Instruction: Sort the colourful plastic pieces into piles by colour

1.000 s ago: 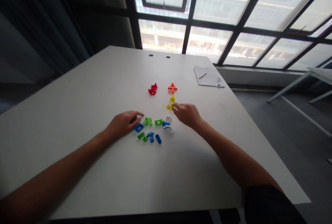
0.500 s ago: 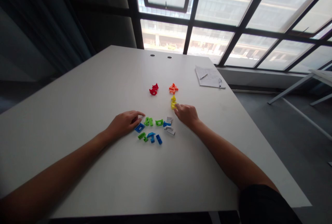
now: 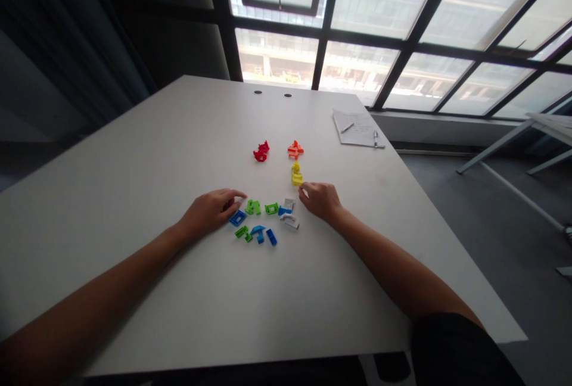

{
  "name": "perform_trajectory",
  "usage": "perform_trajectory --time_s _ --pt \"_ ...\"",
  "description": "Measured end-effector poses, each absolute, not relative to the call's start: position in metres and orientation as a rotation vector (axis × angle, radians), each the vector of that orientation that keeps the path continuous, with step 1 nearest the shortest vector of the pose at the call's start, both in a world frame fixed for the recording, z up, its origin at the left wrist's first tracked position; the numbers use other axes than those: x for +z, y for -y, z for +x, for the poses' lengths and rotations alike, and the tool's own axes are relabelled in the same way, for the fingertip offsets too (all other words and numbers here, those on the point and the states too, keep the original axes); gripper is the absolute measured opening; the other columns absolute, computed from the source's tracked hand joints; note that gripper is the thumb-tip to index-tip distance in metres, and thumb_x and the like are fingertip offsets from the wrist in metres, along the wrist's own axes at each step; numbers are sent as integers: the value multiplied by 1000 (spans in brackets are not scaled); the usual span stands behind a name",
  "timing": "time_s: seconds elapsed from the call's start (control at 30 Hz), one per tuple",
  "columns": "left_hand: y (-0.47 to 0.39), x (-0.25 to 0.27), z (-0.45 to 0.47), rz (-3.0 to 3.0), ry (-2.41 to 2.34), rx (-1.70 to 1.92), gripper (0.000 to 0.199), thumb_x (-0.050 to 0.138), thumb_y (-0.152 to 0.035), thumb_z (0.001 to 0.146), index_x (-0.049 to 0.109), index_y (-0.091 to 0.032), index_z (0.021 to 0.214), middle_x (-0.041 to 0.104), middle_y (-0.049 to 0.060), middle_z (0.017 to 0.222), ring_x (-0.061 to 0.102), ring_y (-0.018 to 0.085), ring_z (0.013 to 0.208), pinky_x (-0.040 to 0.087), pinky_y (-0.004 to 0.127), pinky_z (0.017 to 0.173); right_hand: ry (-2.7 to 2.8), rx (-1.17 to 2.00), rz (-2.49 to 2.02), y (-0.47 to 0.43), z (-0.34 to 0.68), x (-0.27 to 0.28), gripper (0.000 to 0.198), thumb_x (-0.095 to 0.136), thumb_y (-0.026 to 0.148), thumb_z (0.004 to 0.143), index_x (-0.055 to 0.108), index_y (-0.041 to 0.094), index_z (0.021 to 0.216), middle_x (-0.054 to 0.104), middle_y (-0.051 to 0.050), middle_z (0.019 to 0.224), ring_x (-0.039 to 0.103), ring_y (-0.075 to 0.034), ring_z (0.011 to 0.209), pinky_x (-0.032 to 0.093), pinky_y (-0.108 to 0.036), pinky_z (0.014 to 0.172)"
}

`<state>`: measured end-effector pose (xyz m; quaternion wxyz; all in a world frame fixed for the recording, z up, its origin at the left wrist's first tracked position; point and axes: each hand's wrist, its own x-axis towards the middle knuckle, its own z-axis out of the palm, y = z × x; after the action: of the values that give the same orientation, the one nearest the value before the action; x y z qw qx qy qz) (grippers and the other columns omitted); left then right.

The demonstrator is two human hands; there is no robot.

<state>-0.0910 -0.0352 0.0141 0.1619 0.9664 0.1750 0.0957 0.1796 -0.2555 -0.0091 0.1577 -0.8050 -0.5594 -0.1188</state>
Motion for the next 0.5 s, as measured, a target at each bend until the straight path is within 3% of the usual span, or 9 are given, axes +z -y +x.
perform_trajectory --time_s 0.27,0.5 --pt "35 14 -91 2752 -486 278 33 49 -42 102 73 -32 121 75 0 106 67 20 85 44 30 73 1745 -307 -1788 274 158 -7 26 55 28 100 77 18 90 63 1 58 48 -10 49 36 -23 59" --pt "34 14 -91 2726 -497 274 32 50 -42 101 74 -31 120 74 0 99 65 18 81 43 29 71 1581 -55 -1898 285 157 -17 37 55 23 100 75 22 131 72 0 73 52 -11 55 41 -23 62"
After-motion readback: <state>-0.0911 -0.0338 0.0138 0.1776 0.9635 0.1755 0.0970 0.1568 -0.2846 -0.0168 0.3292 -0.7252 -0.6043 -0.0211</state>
